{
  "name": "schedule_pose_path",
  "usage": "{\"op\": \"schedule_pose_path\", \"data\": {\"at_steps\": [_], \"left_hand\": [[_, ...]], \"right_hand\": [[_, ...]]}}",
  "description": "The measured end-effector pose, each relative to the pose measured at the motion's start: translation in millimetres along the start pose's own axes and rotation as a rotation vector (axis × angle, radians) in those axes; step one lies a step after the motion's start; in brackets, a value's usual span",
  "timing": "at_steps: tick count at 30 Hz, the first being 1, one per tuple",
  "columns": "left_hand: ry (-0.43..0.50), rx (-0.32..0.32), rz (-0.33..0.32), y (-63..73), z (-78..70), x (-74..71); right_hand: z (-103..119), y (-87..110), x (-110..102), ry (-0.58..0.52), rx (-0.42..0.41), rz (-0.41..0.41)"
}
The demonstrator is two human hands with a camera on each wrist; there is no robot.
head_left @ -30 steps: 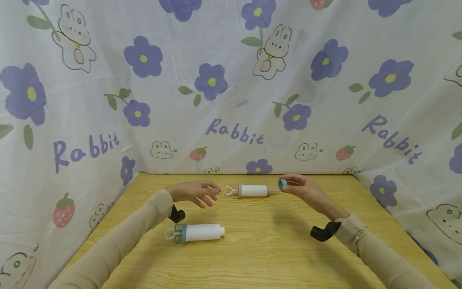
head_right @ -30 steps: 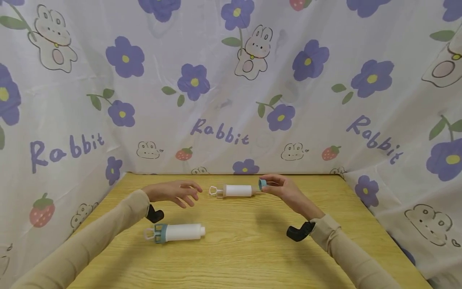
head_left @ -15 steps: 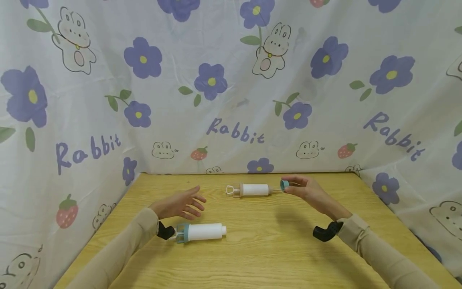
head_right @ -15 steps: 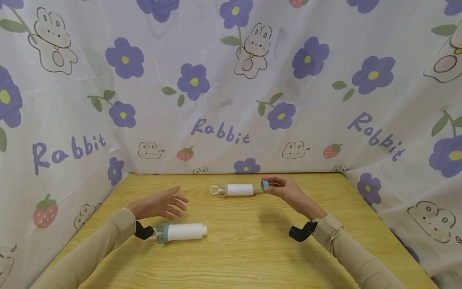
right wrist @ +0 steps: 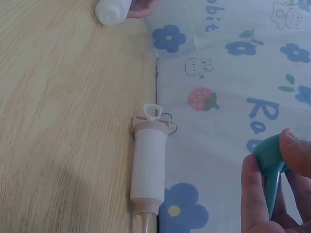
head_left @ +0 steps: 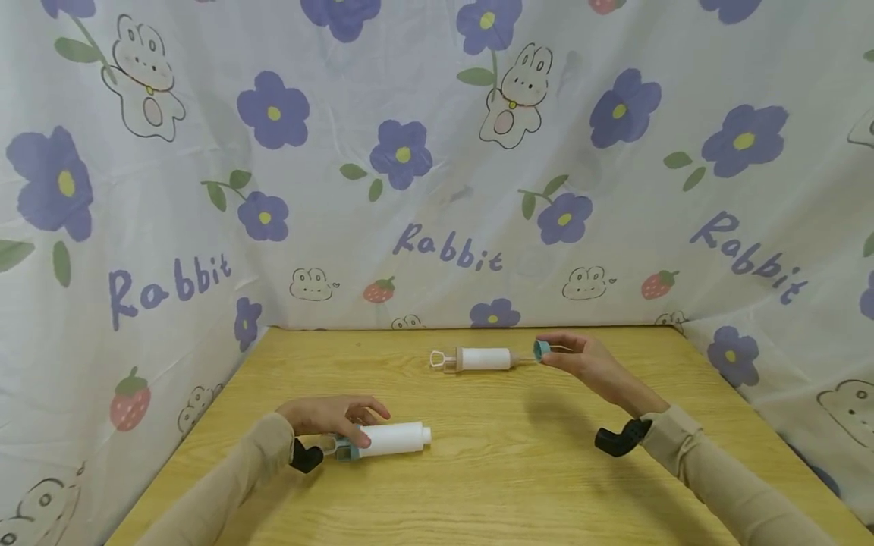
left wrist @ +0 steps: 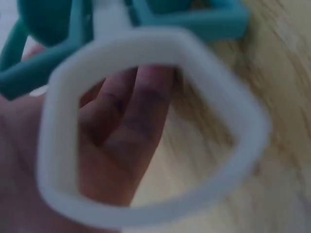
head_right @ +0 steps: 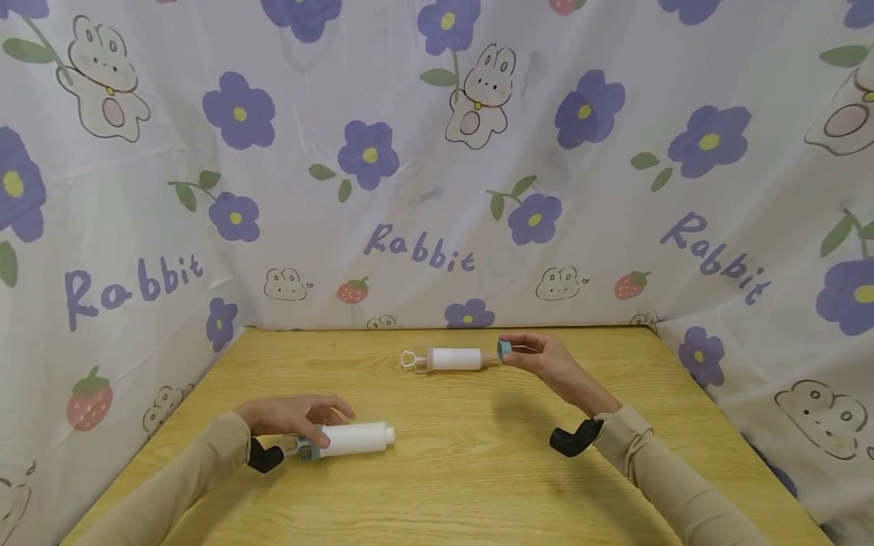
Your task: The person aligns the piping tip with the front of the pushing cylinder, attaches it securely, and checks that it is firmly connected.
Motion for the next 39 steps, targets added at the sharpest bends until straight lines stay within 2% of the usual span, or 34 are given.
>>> {"op": "schedule_pose_path", "data": {"at_steps": [2, 6, 12, 16, 20, 24, 28, 32, 36, 39], "left_hand": [[-0.055, 0.004, 0.002, -0.8, -3.5, 4.2], [-0.114, -0.007, -0.07, -5.2, -8.0, 5.2], [-0.11, -0.015, -0.125, -9.5, -8.6, -2.1], [-0.108, -0.002, -0.137, -10.7, -19.6, -8.3], [-0.133, 0.016, -0.146, -11.7, -41.6, -13.4], [-0.181, 0.051, -0.15, -14.0, -73.3, -15.7], [-0.226, 0.101, -0.141, -17.4, -109.5, -12.3], [-0.257, 0.127, -0.132, -21.6, -141.0, -2.7], [-0.261, 0.156, -0.114, -27.6, -162.6, 9.1], [-0.249, 0.168, -0.116, -31.7, -168.8, 13.2]], "right_hand": [[-2, 0.8, -1, 0.004, 0.004, -0.007], [-3, 2.7, -2, 0.005, -0.006, -0.009], [-6, 4.4, -6, -0.005, -0.003, -0.015], [-5, 5.0, -7, -0.011, -0.002, -0.013], [-4, 5.7, -6, 0.009, -0.002, -0.019], [-5, 5.4, -1, 0.026, -0.009, -0.028], [-4, 3.7, 12, 0.022, -0.022, -0.003], [-3, 1.1, 27, -0.023, -0.044, 0.017], [1, -1.7, 40, -0.069, -0.077, 0.025], [6, -2.1, 46, -0.076, -0.097, 0.022]]}}
Point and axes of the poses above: each hand's wrist, its own y-axis away from the middle knuckle, its own x-axis out of the palm, z = x × y, the point moved 7 cm from there along -y, towards the middle knuckle, and after that the axes turned 13 degrees about -x, right-handed, at the moved point
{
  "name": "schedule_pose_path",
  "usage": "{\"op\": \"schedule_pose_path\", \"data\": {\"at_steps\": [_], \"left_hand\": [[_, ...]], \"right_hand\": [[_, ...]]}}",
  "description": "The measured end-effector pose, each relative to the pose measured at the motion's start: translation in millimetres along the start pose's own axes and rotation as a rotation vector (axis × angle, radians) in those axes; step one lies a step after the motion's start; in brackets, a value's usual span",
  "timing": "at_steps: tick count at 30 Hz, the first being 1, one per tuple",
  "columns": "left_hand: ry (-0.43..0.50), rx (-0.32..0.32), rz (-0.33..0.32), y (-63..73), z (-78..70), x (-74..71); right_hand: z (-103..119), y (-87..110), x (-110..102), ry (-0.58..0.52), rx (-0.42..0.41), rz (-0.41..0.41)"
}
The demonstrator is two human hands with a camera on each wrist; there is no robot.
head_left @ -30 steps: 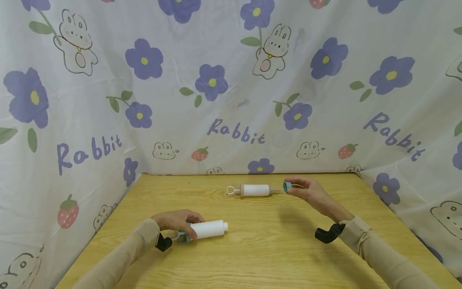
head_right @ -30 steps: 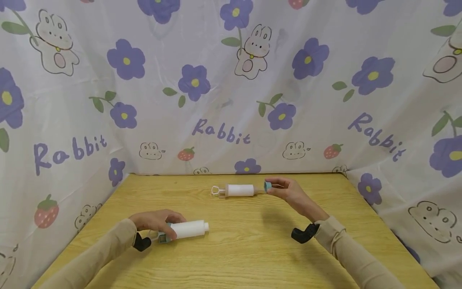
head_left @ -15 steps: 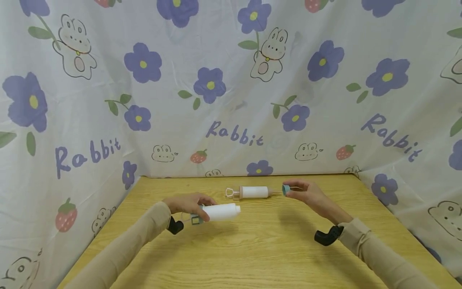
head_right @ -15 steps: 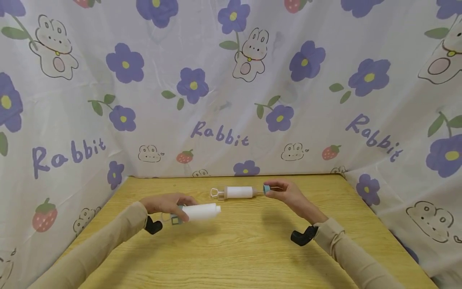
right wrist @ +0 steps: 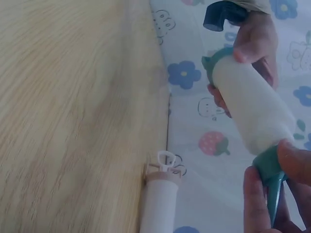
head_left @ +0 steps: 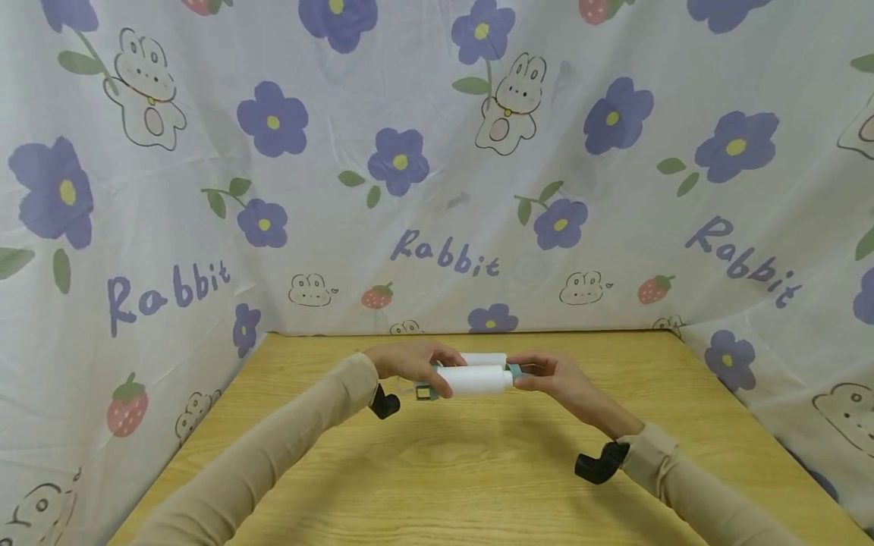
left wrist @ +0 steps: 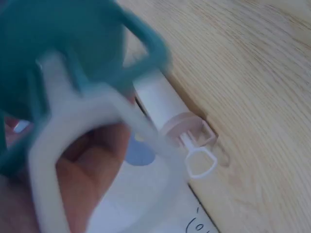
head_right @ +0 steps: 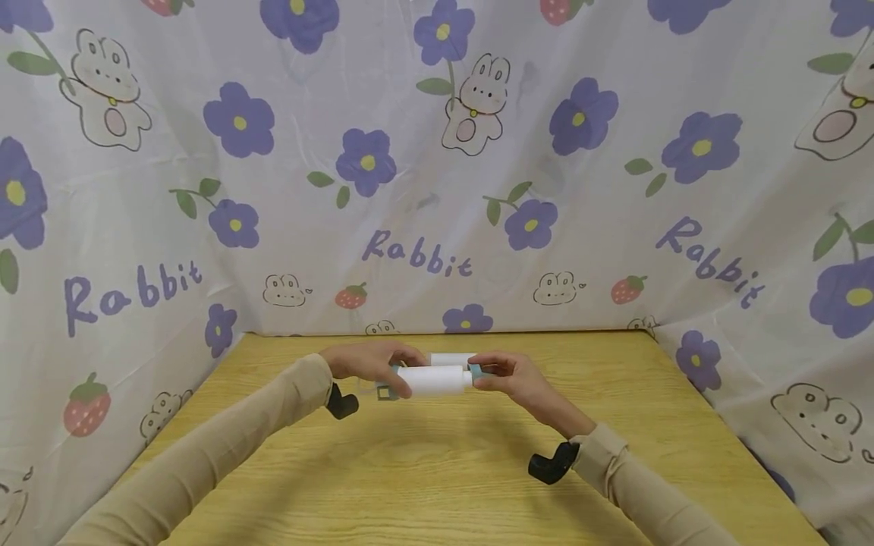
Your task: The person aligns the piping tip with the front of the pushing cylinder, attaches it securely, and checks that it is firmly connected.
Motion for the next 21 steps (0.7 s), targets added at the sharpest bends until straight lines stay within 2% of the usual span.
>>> {"op": "schedule_pose_path", "data": {"at_steps": [5, 14, 17, 21], "left_hand": [[0.03, 0.003, -0.017, -4.8, -3.2, 1.8], [0.016, 0.031, -0.073, -5.0, -7.3, 4.5], [0.018, 0.046, -0.088, -7.1, -6.3, 5.1], [0.002, 0.05, -0.112, -7.0, -9.3, 4.3]], "right_hand": [[7, 3.3, 0, 0.035, -0.019, -0.021], [13, 4.1, -3, 0.165, -0.023, -0.024], [13, 4.0, -3, 0.166, -0.018, -0.019], [11, 3.1, -2, 0.11, -0.012, 0.012]]}}
Point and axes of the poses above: each hand's wrist, its own y-axis away from the middle knuckle, its own x-axis out of the palm, z = x × y, the point moved 7 cm from there along -y, towards the middle knuckle, and after that the axes turned 13 degrees about -x, right-handed, at the moved point
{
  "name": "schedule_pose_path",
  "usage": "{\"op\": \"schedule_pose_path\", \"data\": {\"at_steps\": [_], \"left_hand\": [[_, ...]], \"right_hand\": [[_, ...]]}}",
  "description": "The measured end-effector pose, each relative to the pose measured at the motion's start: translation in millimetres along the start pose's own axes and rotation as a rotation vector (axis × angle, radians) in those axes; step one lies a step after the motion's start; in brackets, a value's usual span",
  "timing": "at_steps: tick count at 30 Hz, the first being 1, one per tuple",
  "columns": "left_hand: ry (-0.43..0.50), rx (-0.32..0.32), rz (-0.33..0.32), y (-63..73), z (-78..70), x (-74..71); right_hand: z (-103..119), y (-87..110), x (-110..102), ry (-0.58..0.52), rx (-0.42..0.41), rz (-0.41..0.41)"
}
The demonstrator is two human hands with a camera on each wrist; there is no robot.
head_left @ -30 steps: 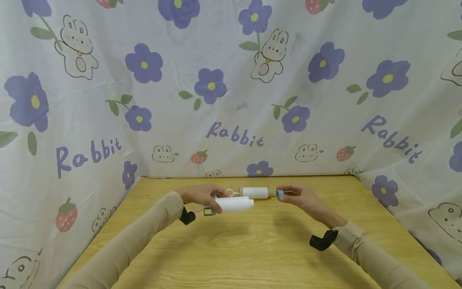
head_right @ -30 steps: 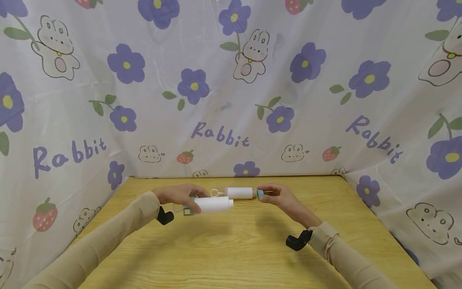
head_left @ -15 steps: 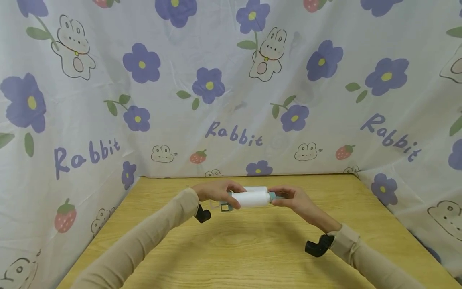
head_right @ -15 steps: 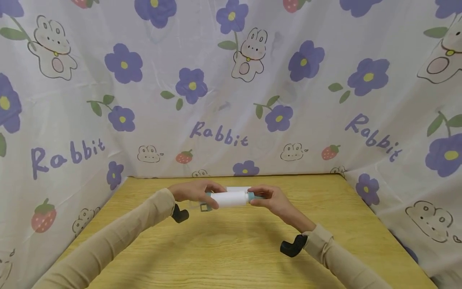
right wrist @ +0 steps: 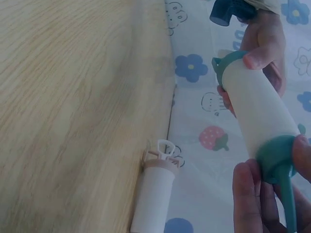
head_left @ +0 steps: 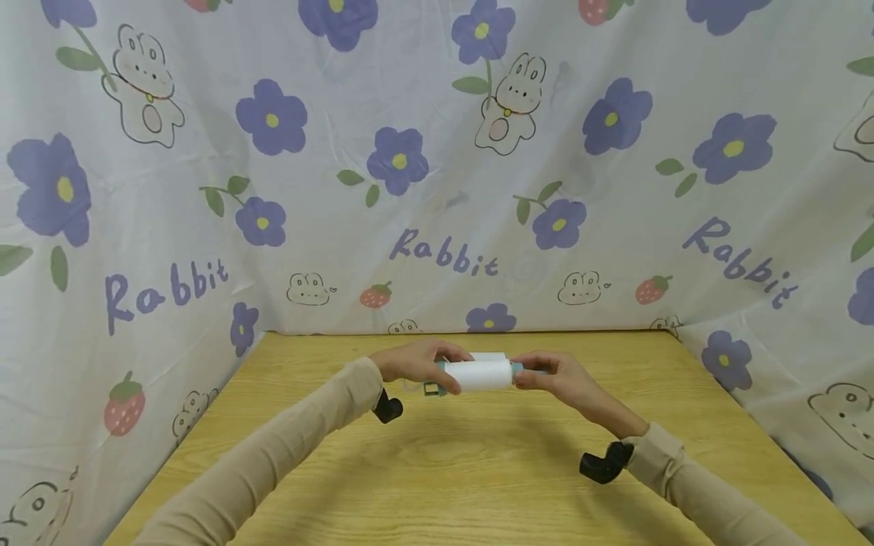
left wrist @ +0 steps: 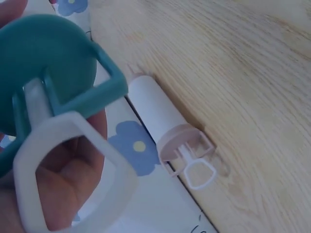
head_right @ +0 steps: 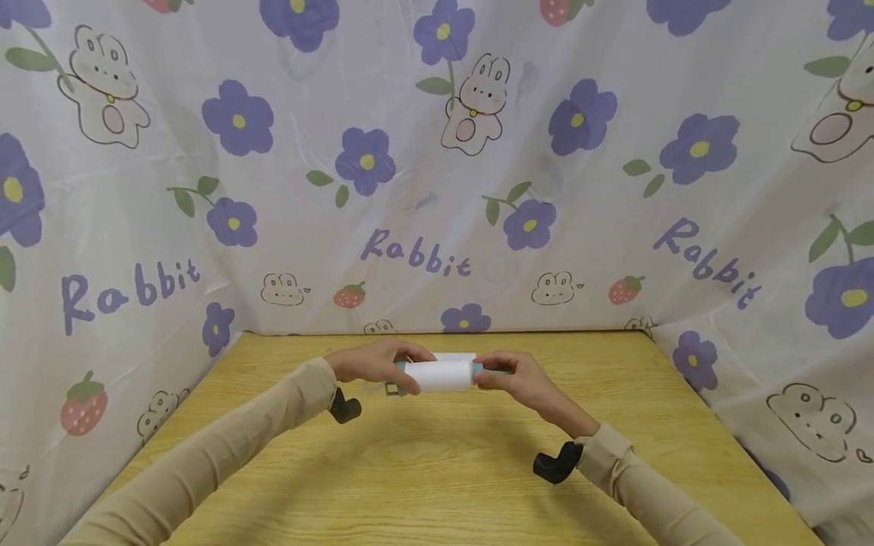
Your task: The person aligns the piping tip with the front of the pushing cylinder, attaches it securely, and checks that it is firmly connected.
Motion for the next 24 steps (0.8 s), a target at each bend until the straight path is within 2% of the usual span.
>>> {"op": "schedule_pose_path", "data": {"at_steps": [7, 12, 15, 18, 20, 24], "left_hand": [[-0.034, 0.024, -0.022, 1.3, -7.3, 0.4], [-0.045, 0.047, -0.03, 1.0, -8.9, 3.5], [-0.071, 0.062, -0.042, -0.4, -10.3, 6.2], [-0.11, 0.075, -0.044, -2.0, -11.4, 10.8], [-0.12, 0.069, -0.042, -2.2, -10.2, 12.6], [-0.104, 0.042, -0.044, -0.7, -4.1, 10.7]], "right_hand": [[-7, 0.8, 3, -0.076, 0.059, 0.042], [-17, 3.0, 5, -0.143, 0.175, 0.038], [-22, 6.0, 9, -0.18, 0.24, 0.072], [-24, 8.8, 7, -0.122, 0.272, 0.108], [-23, 9.0, 2, -0.045, 0.256, 0.088], [-9, 8.3, -12, 0.137, 0.111, 0.03]]}}
Point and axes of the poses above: each hand's wrist, its own y-axis away from the middle knuckle, its own x-axis out of the palm, z = x × y, the point moved 7 cm from there along -y, towards the middle knuckle, and after that the axes turned 13 degrees about -x, right-handed, at the moved point
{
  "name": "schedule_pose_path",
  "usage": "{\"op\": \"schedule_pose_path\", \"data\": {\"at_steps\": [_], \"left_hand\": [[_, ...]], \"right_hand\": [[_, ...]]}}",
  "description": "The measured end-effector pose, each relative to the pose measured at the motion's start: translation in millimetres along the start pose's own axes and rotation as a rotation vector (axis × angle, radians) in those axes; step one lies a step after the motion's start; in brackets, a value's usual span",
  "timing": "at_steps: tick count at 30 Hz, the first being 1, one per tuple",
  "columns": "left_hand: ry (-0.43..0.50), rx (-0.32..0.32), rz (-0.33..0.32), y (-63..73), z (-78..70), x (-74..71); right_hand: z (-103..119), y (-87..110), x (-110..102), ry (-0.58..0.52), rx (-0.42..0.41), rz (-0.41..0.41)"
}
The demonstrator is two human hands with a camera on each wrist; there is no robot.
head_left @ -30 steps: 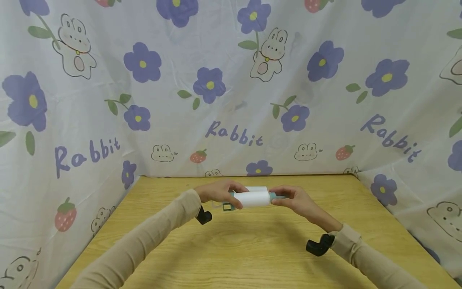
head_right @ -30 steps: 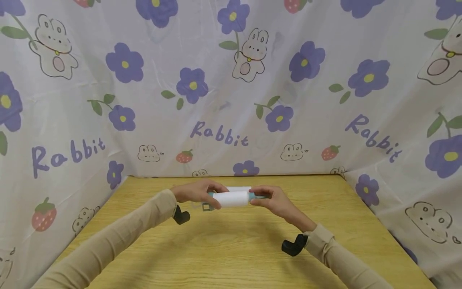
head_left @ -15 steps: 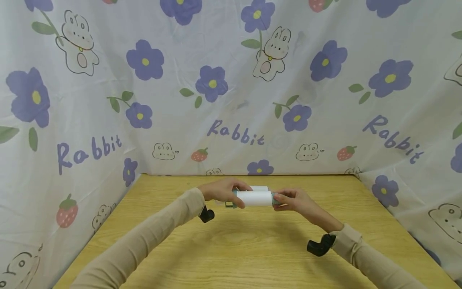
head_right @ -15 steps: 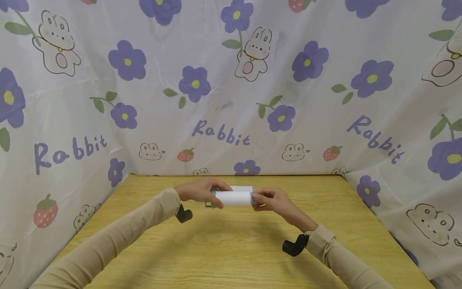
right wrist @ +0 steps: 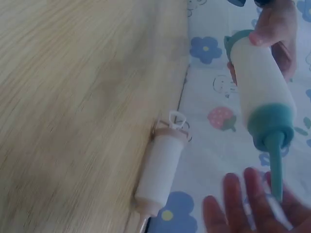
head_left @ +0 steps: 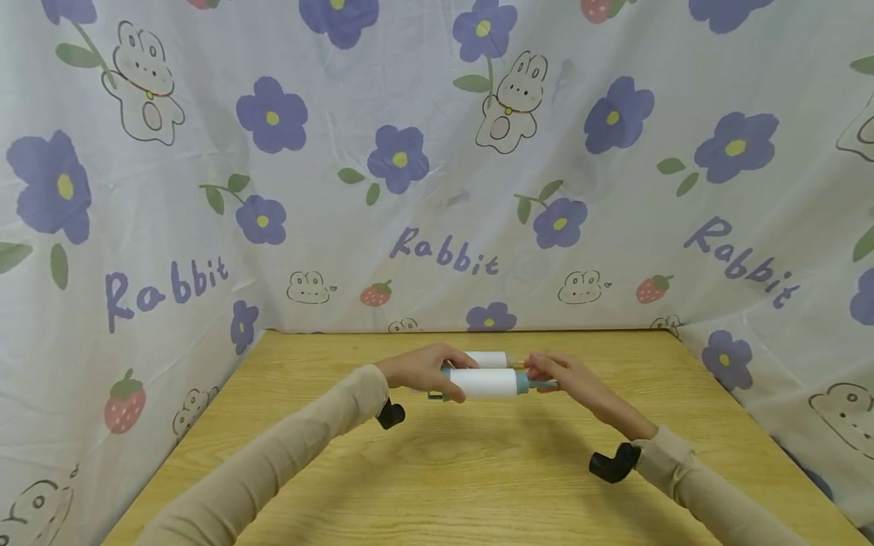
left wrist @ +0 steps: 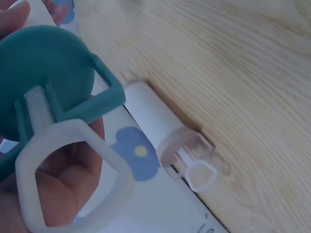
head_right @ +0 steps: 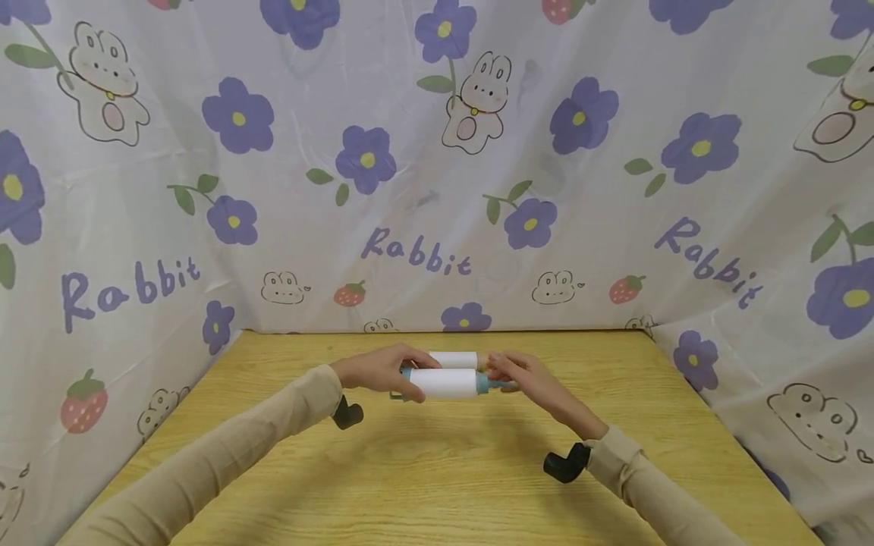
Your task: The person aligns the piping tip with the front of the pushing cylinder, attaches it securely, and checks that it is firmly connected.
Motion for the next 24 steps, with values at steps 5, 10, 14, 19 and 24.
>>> {"op": "schedule_pose_path", "data": {"at_steps": [5, 10, 14, 19, 24], "left_hand": [[0.022, -0.039, -0.018, 2.7, 7.8, -5.4], [0.027, -0.019, 0.014, 2.4, 9.7, 1.2], [0.032, -0.002, 0.039, 3.7, 9.6, 9.6], [0.023, 0.022, 0.026, 5.8, 6.8, 14.8], [0.002, 0.031, 0.035, 8.1, -0.8, 15.5]], "right_hand": [[13, 5.3, 4, 0.073, -0.247, 0.054], [12, 7.1, 17, 0.1, -0.333, 0.118], [8, 6.2, 22, 0.078, -0.306, 0.148], [-4, 5.9, 27, -0.172, -0.093, 0.224], [-9, 6.3, 24, -0.224, 0.058, 0.189]]}}
Point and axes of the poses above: each hand's wrist, its own y-axis away from the middle knuckle, its own x-axis out of the palm, z = x × y, the point moved 7 cm from there along -y, towards the middle knuckle, and after that the axes turned 13 degrees about -x, right-handed, at the moved point
